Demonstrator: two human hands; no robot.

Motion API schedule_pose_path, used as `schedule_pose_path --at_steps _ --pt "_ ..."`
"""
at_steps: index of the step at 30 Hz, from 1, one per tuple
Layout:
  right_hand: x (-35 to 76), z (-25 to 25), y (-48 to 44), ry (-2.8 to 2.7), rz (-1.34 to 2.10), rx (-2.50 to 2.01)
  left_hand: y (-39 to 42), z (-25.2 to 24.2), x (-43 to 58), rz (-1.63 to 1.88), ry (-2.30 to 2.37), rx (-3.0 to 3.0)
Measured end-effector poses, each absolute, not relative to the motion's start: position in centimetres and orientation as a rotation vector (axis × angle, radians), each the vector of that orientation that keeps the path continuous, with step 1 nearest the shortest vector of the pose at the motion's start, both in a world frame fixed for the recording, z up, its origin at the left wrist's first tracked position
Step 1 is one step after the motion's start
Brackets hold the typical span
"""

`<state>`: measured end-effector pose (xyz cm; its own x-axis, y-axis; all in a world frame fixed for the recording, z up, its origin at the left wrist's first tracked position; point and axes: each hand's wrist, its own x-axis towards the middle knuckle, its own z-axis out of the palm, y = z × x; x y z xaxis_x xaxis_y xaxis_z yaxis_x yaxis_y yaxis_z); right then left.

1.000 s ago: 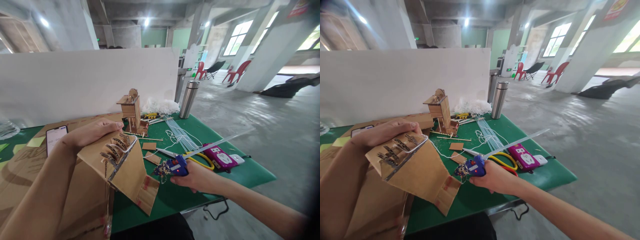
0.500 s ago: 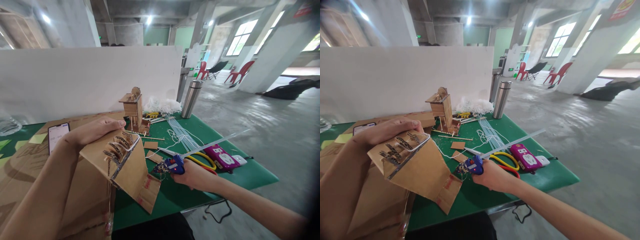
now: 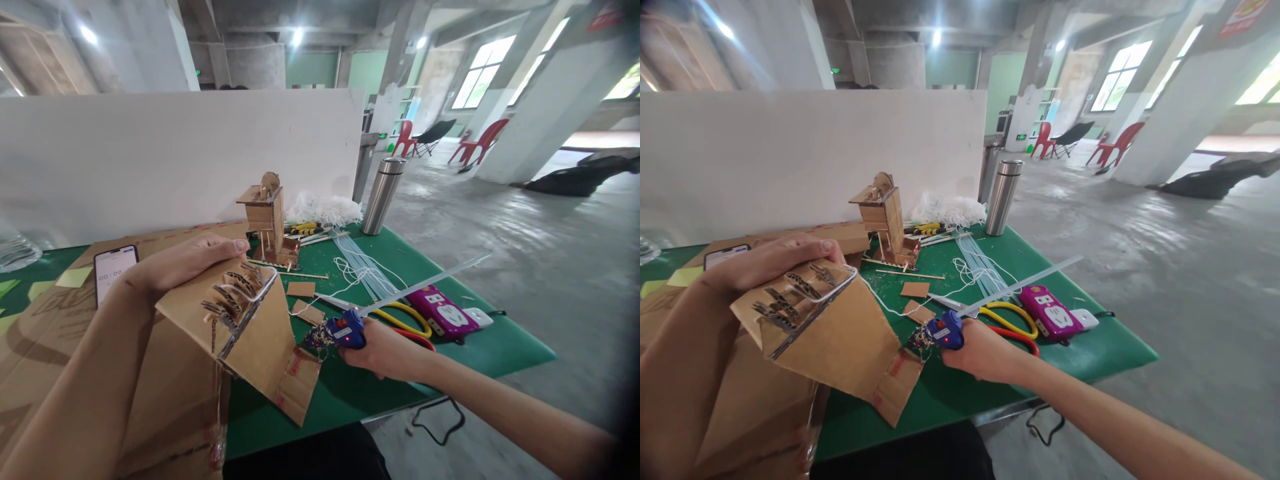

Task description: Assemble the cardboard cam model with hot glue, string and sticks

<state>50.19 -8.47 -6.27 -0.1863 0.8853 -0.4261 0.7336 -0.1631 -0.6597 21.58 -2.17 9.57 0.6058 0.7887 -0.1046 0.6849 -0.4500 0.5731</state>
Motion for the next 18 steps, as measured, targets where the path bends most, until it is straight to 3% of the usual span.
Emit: schedule_pose_path --at_steps 18 --pt "50.41 -5.93 -8.44 -1.922 1.266 -1.912 -2.37 9.59 21.67 0.247 1.173 2.264"
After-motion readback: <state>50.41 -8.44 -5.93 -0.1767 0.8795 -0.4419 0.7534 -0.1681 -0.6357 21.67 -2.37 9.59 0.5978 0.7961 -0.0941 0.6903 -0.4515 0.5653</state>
